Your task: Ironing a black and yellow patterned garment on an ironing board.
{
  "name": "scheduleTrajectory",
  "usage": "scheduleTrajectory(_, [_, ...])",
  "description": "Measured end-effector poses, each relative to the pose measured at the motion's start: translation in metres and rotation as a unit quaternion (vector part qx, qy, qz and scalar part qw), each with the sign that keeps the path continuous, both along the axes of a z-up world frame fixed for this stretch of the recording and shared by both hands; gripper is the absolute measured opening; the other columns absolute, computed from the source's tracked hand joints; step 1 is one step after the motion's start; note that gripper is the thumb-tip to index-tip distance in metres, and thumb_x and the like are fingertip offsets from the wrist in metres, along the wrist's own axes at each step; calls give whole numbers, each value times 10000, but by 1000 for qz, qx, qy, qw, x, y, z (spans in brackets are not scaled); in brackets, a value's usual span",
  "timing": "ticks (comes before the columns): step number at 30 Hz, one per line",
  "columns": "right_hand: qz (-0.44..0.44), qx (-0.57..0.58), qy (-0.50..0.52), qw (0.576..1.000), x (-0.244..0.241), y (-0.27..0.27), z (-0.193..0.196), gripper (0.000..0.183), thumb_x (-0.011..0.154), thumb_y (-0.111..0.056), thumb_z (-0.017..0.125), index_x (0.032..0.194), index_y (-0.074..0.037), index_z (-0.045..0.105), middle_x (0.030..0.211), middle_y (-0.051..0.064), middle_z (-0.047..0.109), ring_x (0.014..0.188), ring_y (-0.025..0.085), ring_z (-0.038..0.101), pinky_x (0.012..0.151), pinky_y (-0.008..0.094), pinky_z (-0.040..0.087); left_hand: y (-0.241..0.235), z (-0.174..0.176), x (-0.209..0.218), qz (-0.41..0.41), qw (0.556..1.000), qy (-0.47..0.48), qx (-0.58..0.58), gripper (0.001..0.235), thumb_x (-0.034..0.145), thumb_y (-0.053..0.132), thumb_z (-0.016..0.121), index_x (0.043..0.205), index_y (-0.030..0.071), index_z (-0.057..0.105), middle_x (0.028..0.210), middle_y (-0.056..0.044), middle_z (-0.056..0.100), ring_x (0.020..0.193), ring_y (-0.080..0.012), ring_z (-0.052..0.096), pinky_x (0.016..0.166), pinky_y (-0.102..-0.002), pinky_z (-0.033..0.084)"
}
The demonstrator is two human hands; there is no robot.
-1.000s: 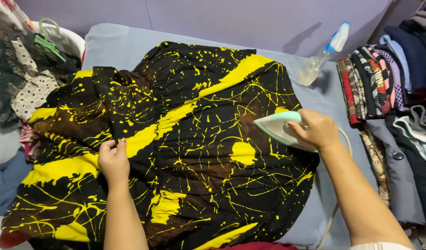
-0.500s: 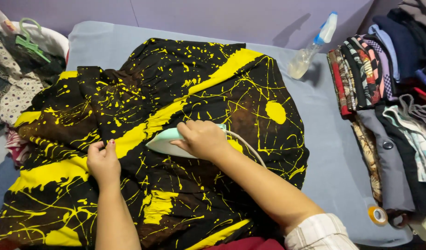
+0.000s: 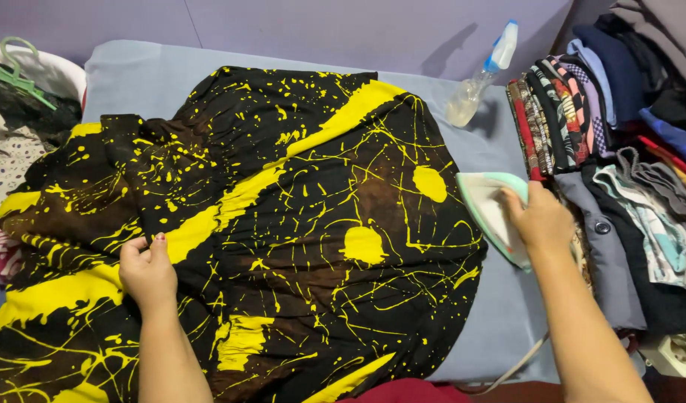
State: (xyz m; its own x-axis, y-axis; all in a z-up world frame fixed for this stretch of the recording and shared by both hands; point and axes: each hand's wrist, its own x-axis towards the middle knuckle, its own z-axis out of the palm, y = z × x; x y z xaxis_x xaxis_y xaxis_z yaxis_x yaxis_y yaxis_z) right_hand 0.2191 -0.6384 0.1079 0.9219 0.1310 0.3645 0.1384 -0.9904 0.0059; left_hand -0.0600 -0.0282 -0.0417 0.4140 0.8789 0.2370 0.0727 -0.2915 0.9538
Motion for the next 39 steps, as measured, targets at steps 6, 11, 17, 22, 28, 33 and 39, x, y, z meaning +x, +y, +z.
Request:
scheduleTrajectory(6, [24,68,-59,996,28,-43,-10,427,1006,-511,683,1035,-85,676,918,218,714,813,459,673,694,553,524,-9,6,1,27,995,80,54,261,1023,202,777,1061,-11,632,867,-117,746,690,-120,631,678,-277,499])
scheduleTrajectory(11, [20,378,-138,915,66,-75,-64,414,1143,-416,635,1216,-11,582,1001,267,682,793,426,629,719,534,492,-11,20,2,43,985,149,76,316,990,285,784,1037,1,654,807,-122,728,650,-174,630,652,-321,493])
scheduleTrajectory(17, [116,652,-236,711,56,-92,-139,431,1218,-289,438,1486,42,366,1349,196,499,1173,275,544,1010,435,479,-14,48,-6,33,978,203,37,315,974,334,763,967,31,680,772,-96,721,656,-212,640,653,-345,491])
scheduleTrajectory(22, [103,559,-217,793,-13,-77,-112,461,1237,-295,394,1538,54,368,1506,192,503,1358,244,553,1173,367,452,-21,85,-14,25,965,261,-1,312,969,366,737,947,59,689,757,-100,716,670,-263,649,662,-382,492])
scheduleTrajectory(28, [65,592,-5,803,-80,-87,-147,414,1114,-139,559,1445,82,443,1284,122,555,1138,185,576,942,324,526,18,46,-71,107,894,331,283,398,1001,441,781,1081,63,686,1260,-150,637,1243,-354,580,1050,-482,471])
scheduleTrajectory(33, [-78,263,199,941,-154,21,-61,775,836,-373,767,1420,26,450,1051,205,724,749,350,714,742,463,556,40,18,-130,186,830,486,202,908,909,639,833,1269,-138,531,1435,-272,448,1363,-484,423,1088,-618,394])
scheduleTrajectory(39, [-20,26,322,946,-178,46,-65,690,788,-573,774,1221,-72,579,1009,215,756,950,412,725,831,474,570,13,23,-183,264,803,490,214,1070,879,686,820,1364,-182,425,1530,-328,293,1378,-505,365,1080,-625,399])
